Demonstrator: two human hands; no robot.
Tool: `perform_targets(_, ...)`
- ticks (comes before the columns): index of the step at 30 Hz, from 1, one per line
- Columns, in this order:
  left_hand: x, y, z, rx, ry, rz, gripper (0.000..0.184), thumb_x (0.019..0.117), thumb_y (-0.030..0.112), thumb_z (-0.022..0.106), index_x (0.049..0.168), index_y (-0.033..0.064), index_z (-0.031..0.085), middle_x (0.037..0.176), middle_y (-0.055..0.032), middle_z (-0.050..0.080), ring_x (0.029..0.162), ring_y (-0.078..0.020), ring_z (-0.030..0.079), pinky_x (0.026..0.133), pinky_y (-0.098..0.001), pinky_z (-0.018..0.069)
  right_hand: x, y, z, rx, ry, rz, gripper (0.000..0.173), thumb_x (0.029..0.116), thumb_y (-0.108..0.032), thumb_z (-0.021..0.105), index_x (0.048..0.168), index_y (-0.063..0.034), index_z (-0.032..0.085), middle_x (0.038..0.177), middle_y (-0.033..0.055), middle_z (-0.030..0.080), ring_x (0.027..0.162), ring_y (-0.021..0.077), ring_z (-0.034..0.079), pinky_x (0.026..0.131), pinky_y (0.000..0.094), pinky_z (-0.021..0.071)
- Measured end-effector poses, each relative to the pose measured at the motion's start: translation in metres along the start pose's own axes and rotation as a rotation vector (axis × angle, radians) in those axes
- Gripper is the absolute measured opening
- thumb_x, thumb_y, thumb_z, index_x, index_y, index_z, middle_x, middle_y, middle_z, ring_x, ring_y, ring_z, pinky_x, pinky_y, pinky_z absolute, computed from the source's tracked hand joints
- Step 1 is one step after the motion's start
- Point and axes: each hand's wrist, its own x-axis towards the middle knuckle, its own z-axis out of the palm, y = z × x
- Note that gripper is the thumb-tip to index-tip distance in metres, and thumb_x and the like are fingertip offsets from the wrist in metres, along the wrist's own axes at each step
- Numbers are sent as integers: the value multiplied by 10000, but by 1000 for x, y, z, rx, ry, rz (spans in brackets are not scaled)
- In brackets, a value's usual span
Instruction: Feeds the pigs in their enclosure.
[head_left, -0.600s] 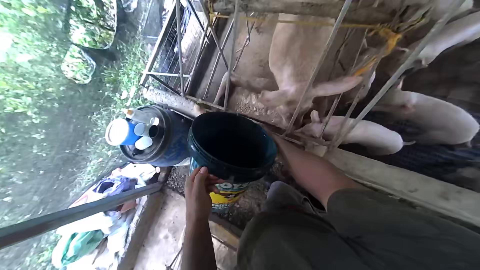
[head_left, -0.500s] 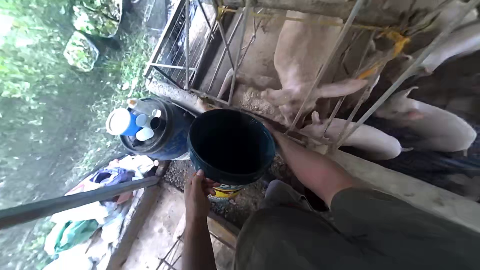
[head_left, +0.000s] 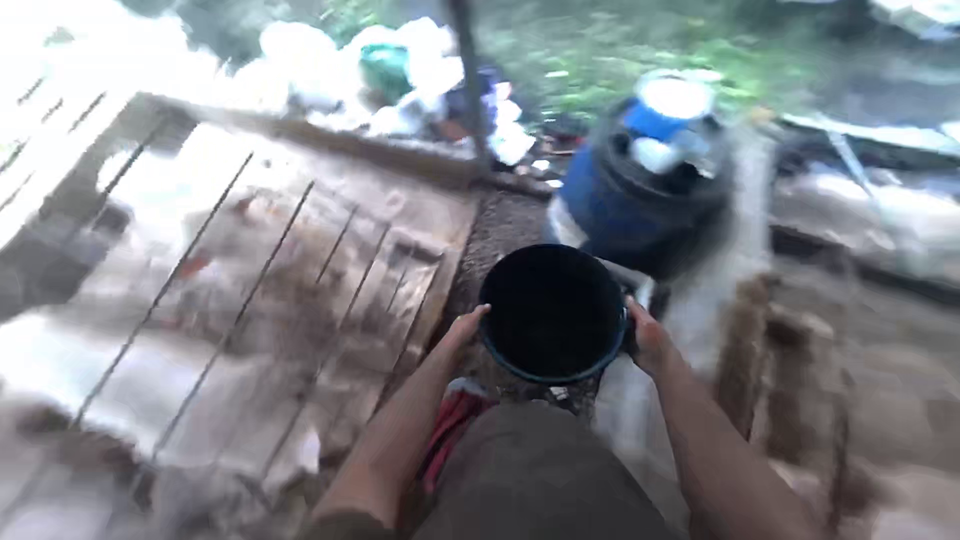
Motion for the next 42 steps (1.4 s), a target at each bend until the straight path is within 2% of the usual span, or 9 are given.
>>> perform_targets(4,6,-57,-109,-221,94,-92,716,1000,653,495,1320,25,617,1213,-196,658,1066,-289,646,936,-485,529,14,-19,121,-273,-233,116,388,1011,-317,624,1286,-48,570,966,92,664,776,191,654,670,406,585)
perform_targets(9,21,-159,-221,-726,289,-91,603,1053,558,459,1325,41,609,1162,-129,704,951,-222,712,840,-400,592,49,-3,265,-448,-368,203,515,992,-220,674,1416,-8,472,1281,173,617,1089,261,654,863,444,594)
perform_targets(14,-57,-259,-301,-654,538,-226,549,1077,495,452,1442,93,538,1257,-157,682,1047,-276,696,917,-480,561,90,21,375,-604,-397,174,552,1005,-215,686,1455,-8,443,1353,188,606,1177,283,650,940,464,590)
perform_targets(18,-124,-384,-293,-719,757,-445,576,1063,510,469,1398,53,568,1224,-172,692,1007,-267,711,902,-457,575,113,29,441,-744,-404,142,623,989,-262,718,1468,4,424,1350,217,597,1159,307,653,936,473,588)
perform_targets(22,-187,-454,-222,-934,884,-659,556,1095,446,400,1410,10,544,1279,-178,659,991,-241,703,879,-423,573,148,26,481,-883,-366,91,666,967,-359,741,1444,14,465,1366,215,598,1197,321,633,972,500,564)
perform_targets(26,-210,-447,-127,-1136,940,-795,508,1100,427,412,1351,14,570,1199,-152,673,920,-208,690,822,-401,573,187,20,504,-919,-335,108,705,968,-394,733,1455,29,448,1402,228,563,1241,331,599,1001,506,543)
perform_targets(32,-178,-350,-15,-1325,869,-849,481,1102,412,433,1307,10,598,1151,-146,692,882,-203,699,781,-388,589,235,14,516,-987,-345,129,771,945,-388,763,1487,22,400,1432,229,539,1282,339,579,1009,520,545)
perform_targets(37,-134,-295,14,-1346,709,-795,468,1083,396,509,1374,34,565,1252,-164,662,986,-233,691,845,-404,571,266,7,516,-1040,-388,129,750,952,-355,763,1490,18,398,1416,240,551,1259,350,593,997,523,549)
perform_targets(42,-124,-282,9,-1355,810,-727,449,1087,396,498,1370,55,571,1248,-142,675,1026,-236,700,877,-417,577,278,4,518,-1134,-504,89,735,943,-314,778,1491,9,410,1388,238,578,1218,350,626,961,523,571)
